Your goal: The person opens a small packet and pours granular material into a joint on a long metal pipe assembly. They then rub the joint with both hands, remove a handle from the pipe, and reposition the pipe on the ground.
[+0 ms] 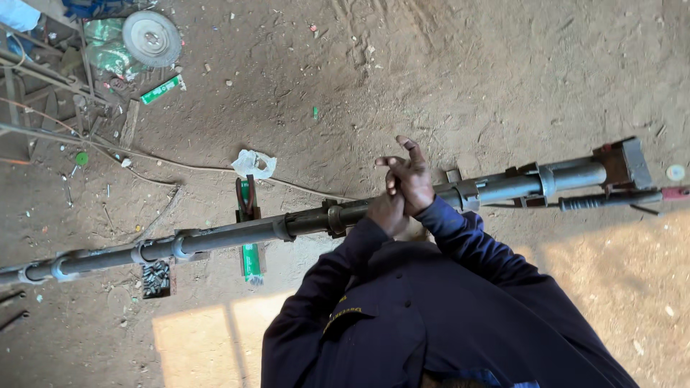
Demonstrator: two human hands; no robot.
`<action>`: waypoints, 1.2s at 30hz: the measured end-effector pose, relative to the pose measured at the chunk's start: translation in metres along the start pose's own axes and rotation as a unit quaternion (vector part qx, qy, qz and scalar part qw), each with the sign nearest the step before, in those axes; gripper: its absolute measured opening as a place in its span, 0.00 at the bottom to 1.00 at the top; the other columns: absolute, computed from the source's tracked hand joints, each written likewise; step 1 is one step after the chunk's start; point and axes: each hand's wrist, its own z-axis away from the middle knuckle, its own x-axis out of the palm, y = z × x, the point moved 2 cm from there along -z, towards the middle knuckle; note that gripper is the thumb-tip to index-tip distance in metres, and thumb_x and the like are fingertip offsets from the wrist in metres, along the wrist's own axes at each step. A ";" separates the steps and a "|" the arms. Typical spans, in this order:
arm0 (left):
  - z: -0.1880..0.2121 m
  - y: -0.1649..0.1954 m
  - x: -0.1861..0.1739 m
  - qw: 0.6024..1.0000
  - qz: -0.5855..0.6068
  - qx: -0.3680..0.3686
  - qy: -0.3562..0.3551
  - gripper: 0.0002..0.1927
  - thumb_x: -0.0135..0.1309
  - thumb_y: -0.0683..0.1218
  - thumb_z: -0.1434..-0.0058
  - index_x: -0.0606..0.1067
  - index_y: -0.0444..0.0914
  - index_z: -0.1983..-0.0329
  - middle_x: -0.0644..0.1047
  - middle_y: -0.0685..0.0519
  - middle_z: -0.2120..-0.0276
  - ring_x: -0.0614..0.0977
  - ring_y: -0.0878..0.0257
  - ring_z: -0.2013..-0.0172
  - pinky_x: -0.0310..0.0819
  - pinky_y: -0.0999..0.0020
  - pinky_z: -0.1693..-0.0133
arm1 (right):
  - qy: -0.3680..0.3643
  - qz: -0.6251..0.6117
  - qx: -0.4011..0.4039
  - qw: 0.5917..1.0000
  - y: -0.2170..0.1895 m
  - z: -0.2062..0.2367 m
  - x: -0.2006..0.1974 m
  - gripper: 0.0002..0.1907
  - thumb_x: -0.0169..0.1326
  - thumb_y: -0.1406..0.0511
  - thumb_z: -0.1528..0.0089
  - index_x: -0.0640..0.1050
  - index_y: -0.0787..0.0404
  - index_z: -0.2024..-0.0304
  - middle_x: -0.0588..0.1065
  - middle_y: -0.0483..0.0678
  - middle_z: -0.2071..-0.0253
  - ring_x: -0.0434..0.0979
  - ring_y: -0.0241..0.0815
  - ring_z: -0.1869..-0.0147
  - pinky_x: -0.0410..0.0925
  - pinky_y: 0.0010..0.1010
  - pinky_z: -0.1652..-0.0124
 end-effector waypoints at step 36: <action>0.025 -0.012 0.033 0.989 -0.072 -0.103 -0.079 0.51 0.59 0.45 0.48 0.44 0.22 0.29 0.80 0.37 0.71 0.84 0.44 0.72 0.82 0.52 0.66 | 0.002 0.017 0.060 0.998 0.005 0.008 -0.004 0.28 0.43 0.75 0.33 0.56 0.57 0.31 0.80 0.56 0.58 0.69 0.34 0.78 0.67 0.27 0.79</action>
